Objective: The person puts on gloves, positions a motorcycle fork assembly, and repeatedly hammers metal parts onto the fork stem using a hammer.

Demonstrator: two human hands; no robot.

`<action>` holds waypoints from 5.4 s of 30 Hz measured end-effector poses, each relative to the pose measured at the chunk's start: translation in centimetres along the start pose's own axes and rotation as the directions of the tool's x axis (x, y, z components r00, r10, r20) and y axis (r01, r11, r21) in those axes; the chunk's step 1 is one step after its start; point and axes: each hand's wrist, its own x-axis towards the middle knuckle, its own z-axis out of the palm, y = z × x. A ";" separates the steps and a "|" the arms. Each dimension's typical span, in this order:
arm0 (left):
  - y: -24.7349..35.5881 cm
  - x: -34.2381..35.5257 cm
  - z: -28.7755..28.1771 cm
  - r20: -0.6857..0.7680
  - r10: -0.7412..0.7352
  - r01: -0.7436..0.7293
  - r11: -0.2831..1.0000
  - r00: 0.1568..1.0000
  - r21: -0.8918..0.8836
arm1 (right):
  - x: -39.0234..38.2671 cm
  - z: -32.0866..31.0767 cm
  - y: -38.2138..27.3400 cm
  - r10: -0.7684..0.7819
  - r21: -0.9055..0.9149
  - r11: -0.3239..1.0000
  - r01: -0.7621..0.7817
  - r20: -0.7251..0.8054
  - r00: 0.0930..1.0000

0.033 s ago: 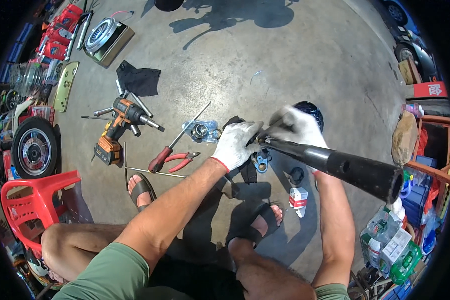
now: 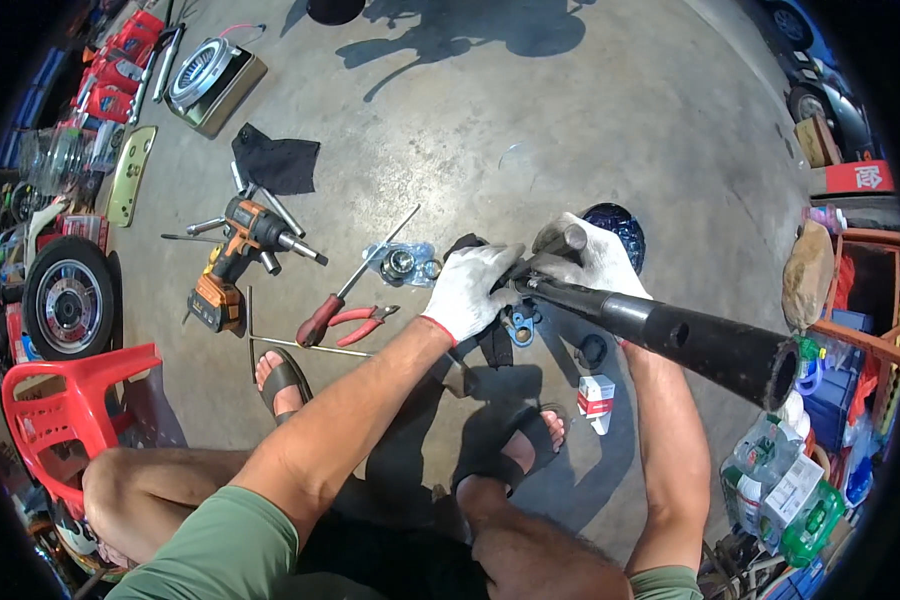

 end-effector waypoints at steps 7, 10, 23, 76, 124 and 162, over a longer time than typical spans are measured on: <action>0.1 0.0 0.0 -0.024 0.011 -0.011 1.000 1.000 0.005 | -0.2 -0.4 -0.2 0.072 0.106 0.992 -0.066 -0.054 0.996; -0.4 -0.1 0.8 -0.051 0.018 -0.018 1.000 0.999 0.016 | -0.2 -0.3 0.2 0.047 0.028 0.998 -0.047 0.011 0.999; 0.2 0.2 0.4 -0.046 0.027 -0.027 1.000 0.999 0.003 | -1.4 -0.1 0.6 0.036 0.131 0.991 -0.018 -0.131 0.991; 5.4 -2.8 0.3 -0.214 -0.140 0.170 0.977 0.967 0.129 | -11.5 6.6 11.7 0.643 0.950 0.312 -0.012 -0.202 0.739; 3.1 -21.1 0.6 -0.200 -0.282 0.341 0.849 0.938 0.403 | -18.2 8.5 5.8 0.549 0.665 0.718 -0.203 -0.362 0.754; -12.9 3.4 -15.7 -0.167 -0.486 0.495 0.692 0.858 0.526 | -15.0 9.5 2.8 0.407 0.519 0.842 -0.146 -0.434 0.804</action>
